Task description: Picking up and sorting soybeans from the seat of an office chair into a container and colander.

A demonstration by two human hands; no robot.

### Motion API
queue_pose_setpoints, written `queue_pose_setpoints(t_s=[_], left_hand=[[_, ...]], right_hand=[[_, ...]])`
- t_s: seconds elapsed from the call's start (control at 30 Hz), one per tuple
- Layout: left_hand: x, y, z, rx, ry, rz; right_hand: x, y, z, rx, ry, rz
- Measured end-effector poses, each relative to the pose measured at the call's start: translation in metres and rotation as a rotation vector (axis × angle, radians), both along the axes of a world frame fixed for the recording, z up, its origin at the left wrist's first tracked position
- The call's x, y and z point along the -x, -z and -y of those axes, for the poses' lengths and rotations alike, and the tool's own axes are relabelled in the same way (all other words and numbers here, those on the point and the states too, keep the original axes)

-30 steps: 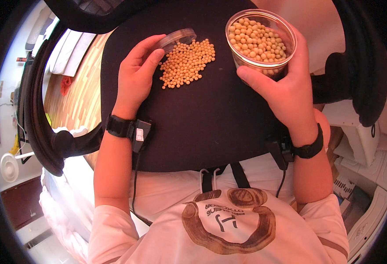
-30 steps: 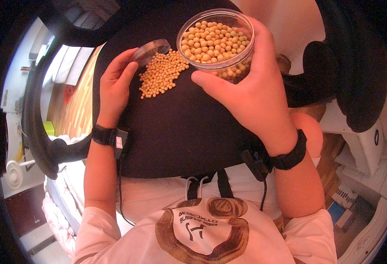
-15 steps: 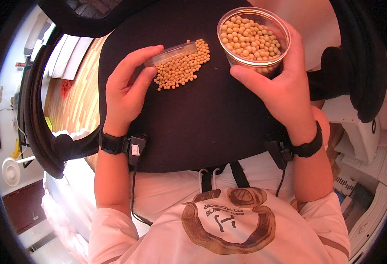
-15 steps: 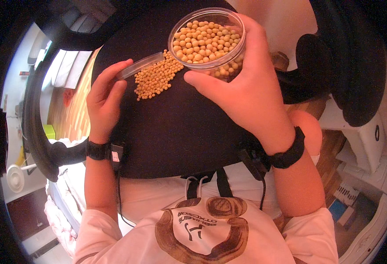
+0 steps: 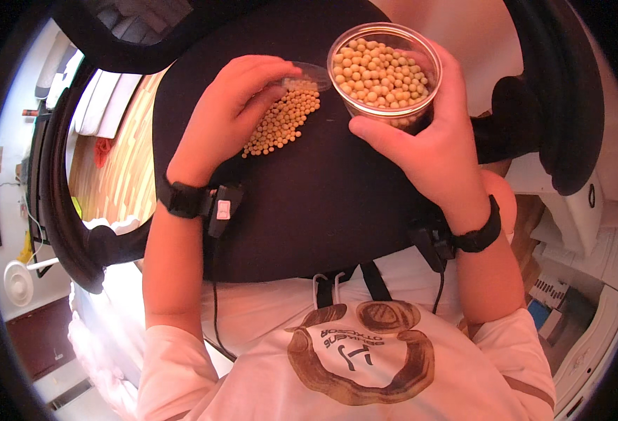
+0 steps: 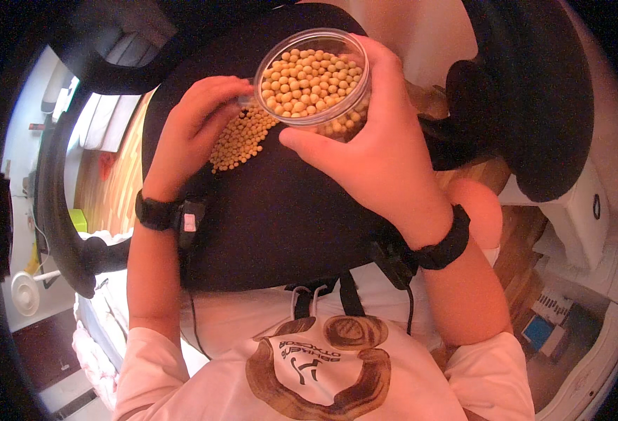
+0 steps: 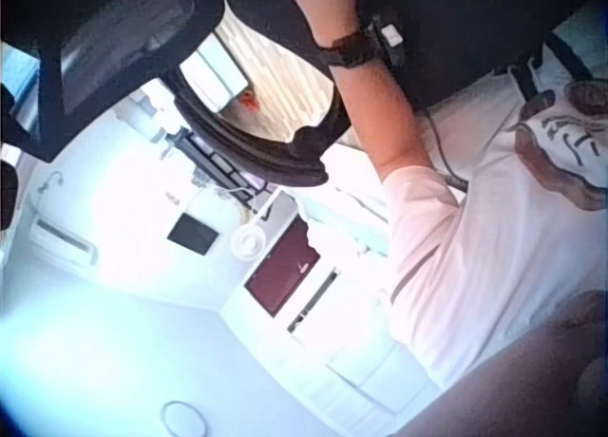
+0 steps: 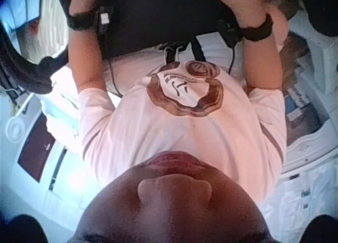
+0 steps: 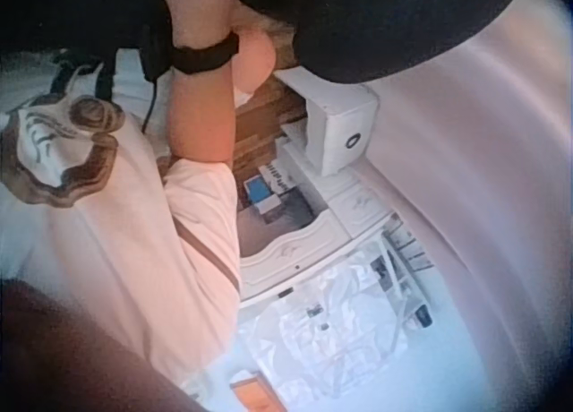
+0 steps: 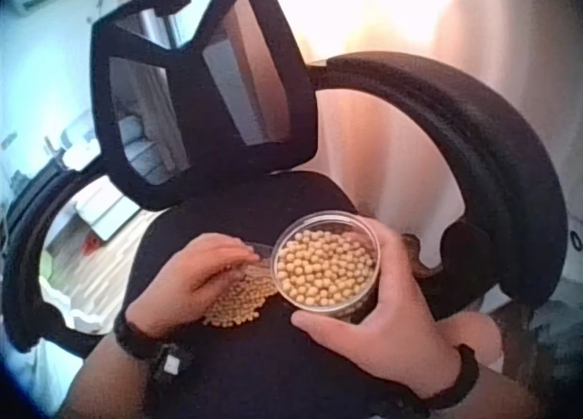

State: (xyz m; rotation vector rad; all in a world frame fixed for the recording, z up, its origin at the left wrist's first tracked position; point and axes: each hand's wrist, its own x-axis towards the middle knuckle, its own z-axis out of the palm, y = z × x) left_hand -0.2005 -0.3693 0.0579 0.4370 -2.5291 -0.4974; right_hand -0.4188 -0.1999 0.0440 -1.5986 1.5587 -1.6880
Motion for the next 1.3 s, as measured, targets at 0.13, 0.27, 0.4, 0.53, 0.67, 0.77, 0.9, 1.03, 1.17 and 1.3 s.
queue_pose_setpoints(t_s=[0.13,0.27,0.4,0.53,0.67,0.77,0.9,1.03,1.17,1.3], left_hand=[[-0.012,-0.008,-0.009,0.13,0.053,0.098],[-0.024,-0.009,-0.015,0.27,0.094,0.174],[-0.036,-0.014,-0.026,0.328,0.112,0.221],[-0.061,-0.015,-0.038,0.381,0.003,0.203],[-0.086,-0.004,-0.042,0.413,-0.258,-0.019],[-0.098,0.009,-0.039,0.356,-0.459,0.024],[-0.107,0.028,-0.038,0.205,-0.613,0.134],[-0.073,0.024,-0.07,0.077,-0.461,0.059],[-0.025,0.042,-0.069,-0.04,-0.387,0.118],[0.002,0.05,-0.04,0.034,-0.342,0.146]], right_hand=[[0.001,-0.002,0.001,-0.001,-0.006,-0.015],[0.0,-0.002,0.001,-0.011,0.007,-0.052],[0.0,0.001,0.001,0.006,-0.025,0.0],[-0.002,-0.001,0.0,-0.03,-0.008,-0.016],[0.0,-0.001,0.0,-0.02,0.0,-0.075],[-0.002,-0.002,0.001,-0.022,-0.005,-0.047],[-0.002,-0.002,0.001,-0.033,0.003,-0.041],[-0.003,0.0,0.002,-0.013,-0.016,-0.024],[-0.003,0.0,0.001,-0.012,0.004,-0.072],[-0.003,0.0,0.001,-0.02,-0.015,0.013]])
